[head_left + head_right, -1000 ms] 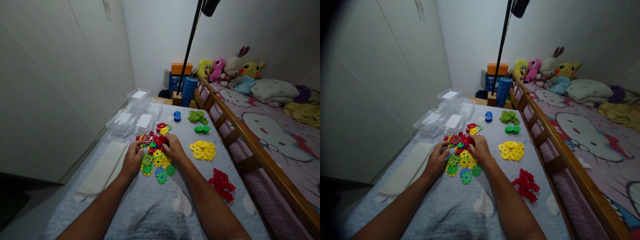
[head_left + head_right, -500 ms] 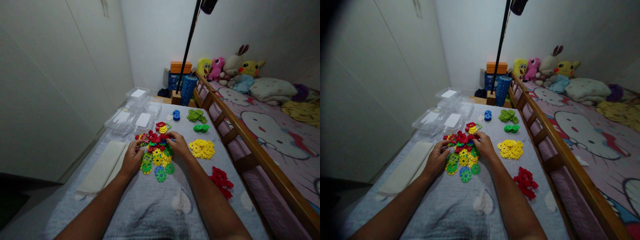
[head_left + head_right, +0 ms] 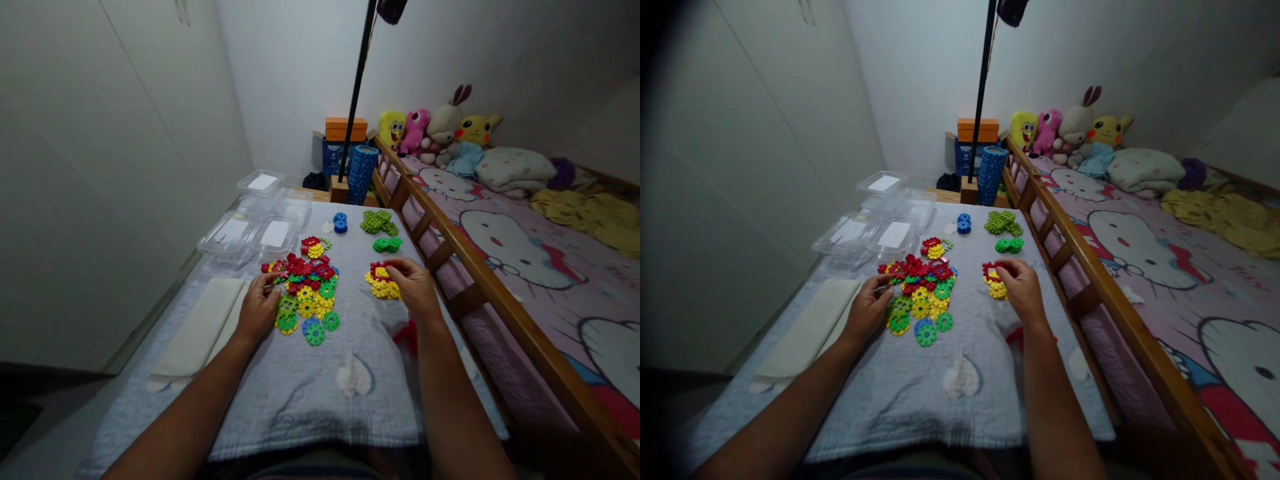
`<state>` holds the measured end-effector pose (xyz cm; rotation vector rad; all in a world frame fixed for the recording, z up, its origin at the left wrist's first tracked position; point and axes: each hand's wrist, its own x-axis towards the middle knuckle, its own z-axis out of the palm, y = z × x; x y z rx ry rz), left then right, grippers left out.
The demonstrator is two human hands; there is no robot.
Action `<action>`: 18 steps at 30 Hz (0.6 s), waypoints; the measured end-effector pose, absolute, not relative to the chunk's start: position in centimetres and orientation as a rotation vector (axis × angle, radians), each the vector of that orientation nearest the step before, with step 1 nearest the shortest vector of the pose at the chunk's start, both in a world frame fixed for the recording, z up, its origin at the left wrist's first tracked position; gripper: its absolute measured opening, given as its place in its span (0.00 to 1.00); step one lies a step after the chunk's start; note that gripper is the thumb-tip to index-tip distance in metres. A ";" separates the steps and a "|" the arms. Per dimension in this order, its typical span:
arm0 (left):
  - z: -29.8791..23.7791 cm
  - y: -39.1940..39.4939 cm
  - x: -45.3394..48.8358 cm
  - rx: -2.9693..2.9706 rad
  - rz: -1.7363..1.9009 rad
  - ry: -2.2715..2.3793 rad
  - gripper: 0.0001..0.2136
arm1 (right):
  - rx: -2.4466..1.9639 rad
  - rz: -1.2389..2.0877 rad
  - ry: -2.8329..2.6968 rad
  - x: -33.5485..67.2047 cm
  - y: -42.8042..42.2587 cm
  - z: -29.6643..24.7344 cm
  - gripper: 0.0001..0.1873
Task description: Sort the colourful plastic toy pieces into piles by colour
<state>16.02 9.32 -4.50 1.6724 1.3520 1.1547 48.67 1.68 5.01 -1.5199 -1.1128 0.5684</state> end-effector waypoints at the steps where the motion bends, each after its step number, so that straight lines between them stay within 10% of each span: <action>1: -4.5 9.3 16.0 1.670 1.151 1.349 0.18 | -1.544 0.566 -1.054 49.9 0.3 5.1 0.17; 18: -4.9 9.6 15.7 1.681 1.113 1.415 0.20 | -1.724 0.758 -0.799 56.0 -12.3 0.4 0.18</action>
